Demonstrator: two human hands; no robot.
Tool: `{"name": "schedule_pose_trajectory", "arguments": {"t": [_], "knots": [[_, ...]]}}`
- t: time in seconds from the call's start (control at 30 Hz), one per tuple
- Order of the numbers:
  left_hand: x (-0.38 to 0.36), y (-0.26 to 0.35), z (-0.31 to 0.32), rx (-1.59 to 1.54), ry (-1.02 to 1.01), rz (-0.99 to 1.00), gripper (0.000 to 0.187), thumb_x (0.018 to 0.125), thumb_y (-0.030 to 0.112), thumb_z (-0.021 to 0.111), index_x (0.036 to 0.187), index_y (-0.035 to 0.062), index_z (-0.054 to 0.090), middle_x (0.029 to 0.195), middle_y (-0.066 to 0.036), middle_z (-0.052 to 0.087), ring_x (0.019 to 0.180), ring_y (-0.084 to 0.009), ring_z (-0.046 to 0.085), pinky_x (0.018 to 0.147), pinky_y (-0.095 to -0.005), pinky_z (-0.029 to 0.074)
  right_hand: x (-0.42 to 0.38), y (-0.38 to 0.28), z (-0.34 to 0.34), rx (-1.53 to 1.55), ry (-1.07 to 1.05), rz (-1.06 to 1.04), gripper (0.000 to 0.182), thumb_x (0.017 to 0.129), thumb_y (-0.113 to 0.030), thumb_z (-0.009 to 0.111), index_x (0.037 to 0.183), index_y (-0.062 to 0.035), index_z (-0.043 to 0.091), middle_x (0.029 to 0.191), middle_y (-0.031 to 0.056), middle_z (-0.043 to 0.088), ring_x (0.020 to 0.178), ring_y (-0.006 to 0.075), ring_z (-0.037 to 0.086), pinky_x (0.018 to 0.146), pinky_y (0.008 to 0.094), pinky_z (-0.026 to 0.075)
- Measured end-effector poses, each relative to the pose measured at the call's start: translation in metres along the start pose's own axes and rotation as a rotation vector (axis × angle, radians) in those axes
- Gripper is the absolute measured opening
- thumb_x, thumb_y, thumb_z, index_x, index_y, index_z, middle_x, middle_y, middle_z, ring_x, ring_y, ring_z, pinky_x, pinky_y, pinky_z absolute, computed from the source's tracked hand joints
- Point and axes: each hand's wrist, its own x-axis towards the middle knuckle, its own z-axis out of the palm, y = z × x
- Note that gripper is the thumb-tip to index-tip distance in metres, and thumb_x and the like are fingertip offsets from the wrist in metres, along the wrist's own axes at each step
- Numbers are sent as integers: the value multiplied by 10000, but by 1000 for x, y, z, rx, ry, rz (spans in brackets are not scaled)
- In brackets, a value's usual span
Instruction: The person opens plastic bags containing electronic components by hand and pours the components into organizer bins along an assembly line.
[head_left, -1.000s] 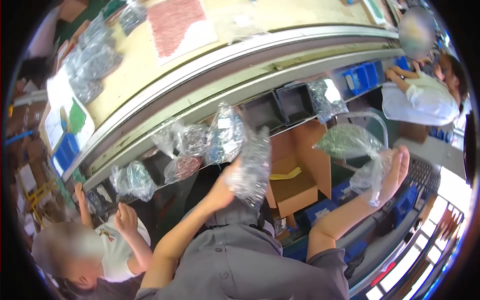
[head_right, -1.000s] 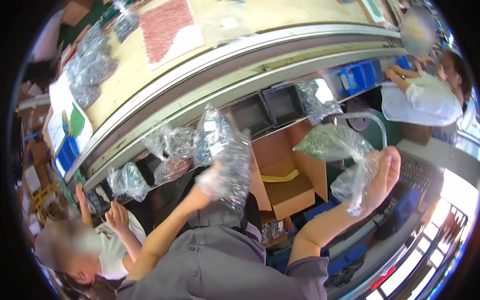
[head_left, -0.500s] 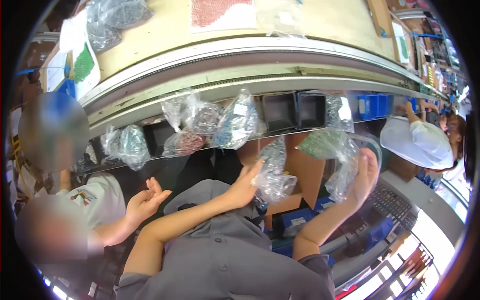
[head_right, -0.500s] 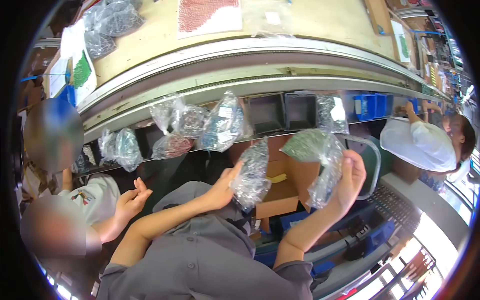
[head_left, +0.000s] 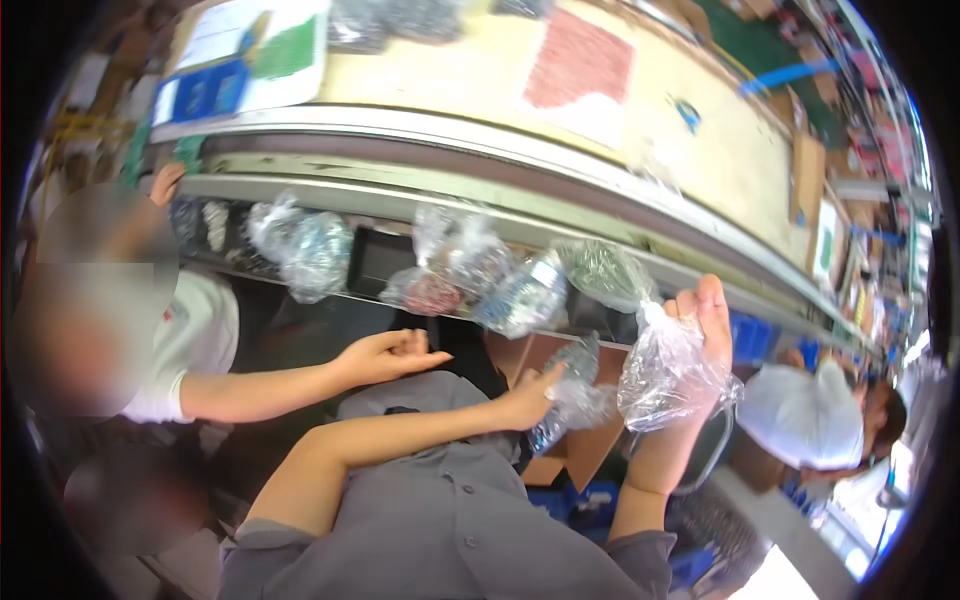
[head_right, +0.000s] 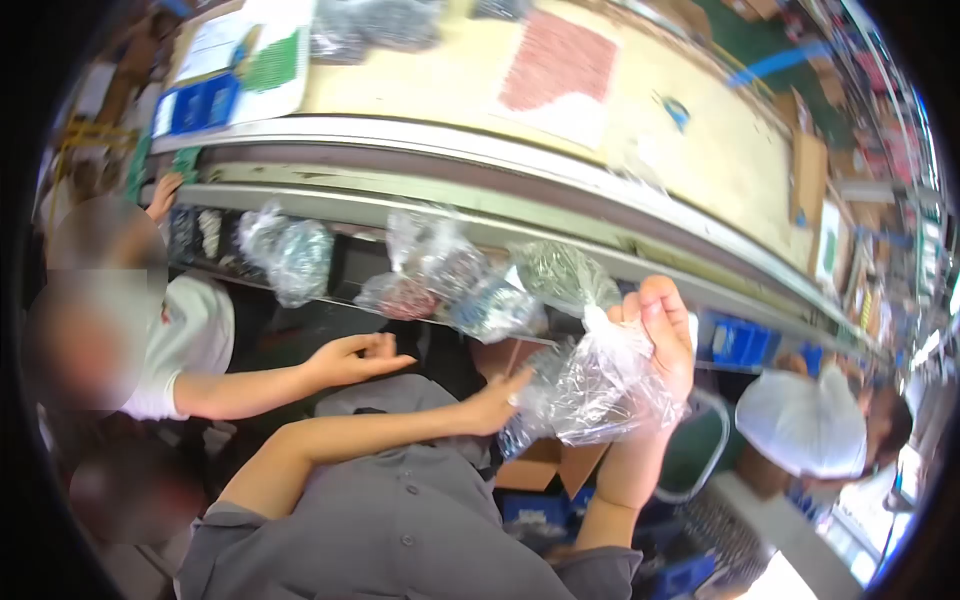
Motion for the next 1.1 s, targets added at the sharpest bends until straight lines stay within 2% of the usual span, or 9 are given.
{"name": "schedule_pose_trajectory", "arguments": {"t": [0.13,0.2,0.4,0.5,0.73,0.87,0.9,1.03,1.1], "knots": [[6,-5,6,-48,-62,-51,649,809,149,512,1350,170,154,989,-269,367,847,-394,452,789,-371,367,36,22,39,-7,-165,126,72,857,-107,475,881,-39,480,563,17,396,494,95,317,460,229,288],[18,-36,23,5,9,115,645,819,161,499,1353,171,137,988,-274,361,827,-395,457,793,-388,364,54,36,60,-15,-269,139,78,857,-112,480,890,-42,489,557,9,393,484,92,310,453,227,288],[4,9,-23,-145,44,-12,631,839,168,458,1353,159,92,1039,-323,343,893,-459,442,824,-404,353,81,72,116,-157,-336,261,160,830,-139,544,937,-24,516,560,6,422,487,103,399,439,227,349],[1,13,-28,-51,105,-17,644,812,105,462,1348,74,107,921,-276,428,820,-361,428,754,-380,352,85,82,118,-244,-388,317,178,825,-154,554,935,-19,520,568,3,440,504,101,431,448,219,369],[-1,16,-36,-117,135,-9,674,820,141,483,1363,193,87,1017,-287,364,867,-382,454,801,-361,367,67,118,159,-466,-534,450,148,854,-136,507,951,-32,544,703,-11,543,618,29,500,554,158,402],[4,7,-32,-135,158,14,658,827,146,464,1363,183,85,1034,-298,361,875,-379,447,815,-363,351,62,142,185,-452,-653,477,171,863,-151,498,953,-11,536,777,-9,549,649,19,481,590,160,401],[3,10,-36,-82,169,24,626,826,145,465,1350,88,125,1069,-361,369,915,-404,419,882,-379,312,61,146,190,-445,-657,477,171,863,-151,498,953,-11,536,777,-9,549,649,19,481,590,160,401],[-3,22,-54,-176,99,-56,631,824,143,465,1351,96,122,1054,-370,377,885,-385,419,892,-386,298,67,164,203,-459,-679,482,161,867,-130,479,950,-6,540,785,-9,549,648,21,479,581,163,397],[-8,27,-59,-237,164,47,643,820,141,466,1353,99,109,1034,-369,391,902,-401,422,893,-399,293,69,172,210,-505,-702,485,162,872,-118,453,960,-20,548,794,-4,547,665,21,477,582,175,395]]}}
